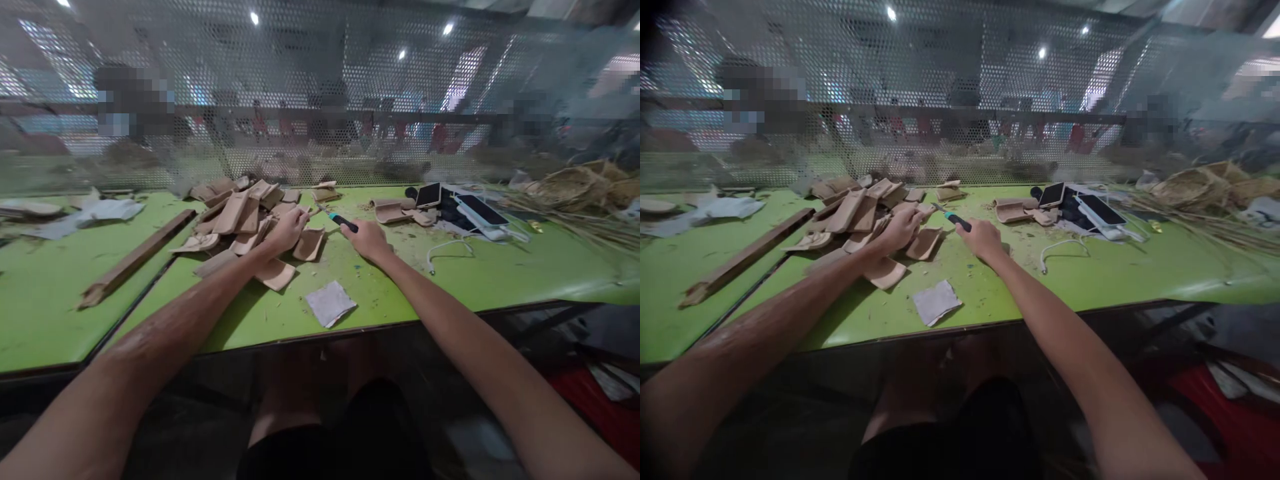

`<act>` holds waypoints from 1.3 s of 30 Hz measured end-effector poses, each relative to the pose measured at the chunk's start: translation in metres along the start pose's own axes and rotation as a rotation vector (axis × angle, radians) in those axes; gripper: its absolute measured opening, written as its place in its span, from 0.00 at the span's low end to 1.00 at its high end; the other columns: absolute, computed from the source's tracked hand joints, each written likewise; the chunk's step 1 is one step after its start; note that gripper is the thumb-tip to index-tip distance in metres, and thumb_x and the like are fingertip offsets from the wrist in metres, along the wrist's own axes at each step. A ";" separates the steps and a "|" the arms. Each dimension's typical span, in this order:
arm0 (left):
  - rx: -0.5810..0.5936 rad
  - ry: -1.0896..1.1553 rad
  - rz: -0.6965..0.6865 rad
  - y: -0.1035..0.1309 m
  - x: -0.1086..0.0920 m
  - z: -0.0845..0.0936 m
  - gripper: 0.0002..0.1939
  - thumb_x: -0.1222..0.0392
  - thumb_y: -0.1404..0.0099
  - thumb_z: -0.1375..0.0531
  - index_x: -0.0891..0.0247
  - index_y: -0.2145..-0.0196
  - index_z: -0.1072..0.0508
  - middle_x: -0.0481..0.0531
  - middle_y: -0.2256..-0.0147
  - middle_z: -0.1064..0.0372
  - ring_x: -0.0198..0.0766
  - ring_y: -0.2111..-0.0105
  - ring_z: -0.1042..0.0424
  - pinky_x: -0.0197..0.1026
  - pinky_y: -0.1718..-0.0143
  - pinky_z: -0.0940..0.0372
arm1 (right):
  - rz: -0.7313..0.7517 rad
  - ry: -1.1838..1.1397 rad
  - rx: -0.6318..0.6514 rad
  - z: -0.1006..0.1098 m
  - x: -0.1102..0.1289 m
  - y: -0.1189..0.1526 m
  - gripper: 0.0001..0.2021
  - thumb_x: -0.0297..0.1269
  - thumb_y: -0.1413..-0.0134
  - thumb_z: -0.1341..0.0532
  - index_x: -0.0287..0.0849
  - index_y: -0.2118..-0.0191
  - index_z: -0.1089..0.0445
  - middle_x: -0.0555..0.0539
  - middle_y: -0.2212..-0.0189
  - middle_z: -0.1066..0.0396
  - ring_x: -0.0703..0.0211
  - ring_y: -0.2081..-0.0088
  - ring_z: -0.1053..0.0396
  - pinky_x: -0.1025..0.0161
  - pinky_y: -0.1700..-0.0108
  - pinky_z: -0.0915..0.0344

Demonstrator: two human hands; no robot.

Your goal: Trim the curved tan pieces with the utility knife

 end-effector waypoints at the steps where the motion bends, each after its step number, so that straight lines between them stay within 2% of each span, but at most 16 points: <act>1: -0.006 -0.006 -0.012 0.000 0.000 0.000 0.13 0.56 0.28 0.50 0.60 0.70 0.38 0.47 0.78 0.39 0.36 0.73 0.36 0.37 0.72 0.43 | 0.028 -0.014 0.009 0.000 0.003 0.001 0.26 0.56 0.35 0.50 0.40 0.61 0.24 0.43 0.70 0.25 0.57 0.72 0.33 0.63 0.73 0.49; 5: -0.001 -0.031 -0.018 -0.001 0.000 -0.001 0.12 0.56 0.28 0.49 0.60 0.70 0.38 0.47 0.77 0.38 0.36 0.72 0.36 0.38 0.72 0.44 | 0.096 -0.038 0.013 -0.003 0.011 0.002 0.25 0.55 0.35 0.50 0.41 0.59 0.23 0.44 0.70 0.24 0.57 0.71 0.33 0.64 0.73 0.50; 11: -0.006 -0.066 -0.003 0.000 0.001 -0.001 0.10 0.59 0.28 0.48 0.60 0.70 0.38 0.46 0.77 0.39 0.34 0.75 0.39 0.38 0.73 0.46 | -0.003 0.012 -0.017 -0.001 -0.004 -0.002 0.27 0.57 0.36 0.51 0.40 0.62 0.24 0.42 0.70 0.25 0.55 0.70 0.33 0.63 0.72 0.50; 17: -0.007 -0.034 -0.025 -0.001 -0.002 -0.001 0.11 0.58 0.28 0.49 0.61 0.69 0.37 0.48 0.75 0.37 0.36 0.71 0.36 0.38 0.69 0.44 | 0.107 -0.061 0.026 -0.003 0.010 0.003 0.25 0.55 0.35 0.51 0.41 0.60 0.23 0.43 0.69 0.24 0.57 0.70 0.33 0.63 0.72 0.49; 21: -0.018 -0.028 -0.017 -0.001 0.000 -0.001 0.10 0.57 0.28 0.48 0.61 0.68 0.37 0.48 0.75 0.37 0.36 0.71 0.36 0.38 0.69 0.44 | 0.068 -0.027 0.016 -0.004 0.009 0.002 0.26 0.55 0.35 0.51 0.42 0.57 0.23 0.42 0.68 0.24 0.56 0.69 0.32 0.63 0.71 0.48; 26: -0.028 -0.073 -0.039 0.001 -0.001 0.000 0.09 0.56 0.29 0.48 0.61 0.66 0.36 0.48 0.74 0.37 0.36 0.72 0.38 0.39 0.70 0.46 | -0.012 -0.014 -0.003 -0.001 -0.004 -0.002 0.27 0.56 0.36 0.51 0.40 0.61 0.24 0.42 0.70 0.25 0.55 0.71 0.33 0.63 0.71 0.48; 33: -0.044 -0.082 -0.063 0.002 -0.014 0.003 0.06 0.60 0.29 0.48 0.61 0.65 0.35 0.51 0.68 0.32 0.38 0.67 0.35 0.40 0.65 0.41 | 0.137 -0.085 0.030 -0.002 0.012 0.003 0.25 0.55 0.36 0.51 0.41 0.60 0.23 0.44 0.69 0.24 0.57 0.70 0.33 0.63 0.71 0.48; 39: -0.026 -0.058 -0.057 0.001 -0.009 0.000 0.06 0.60 0.29 0.48 0.62 0.65 0.36 0.51 0.68 0.33 0.39 0.66 0.34 0.41 0.64 0.40 | 0.102 -0.011 0.005 -0.004 0.012 0.003 0.26 0.55 0.36 0.51 0.43 0.56 0.23 0.42 0.65 0.23 0.54 0.67 0.31 0.62 0.70 0.47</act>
Point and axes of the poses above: each hand's wrist, its own y-axis away from the middle knuckle, its own z-axis out of the back of the hand, x = y × z, the point moved 7 cm from there along -y, towards the middle knuckle
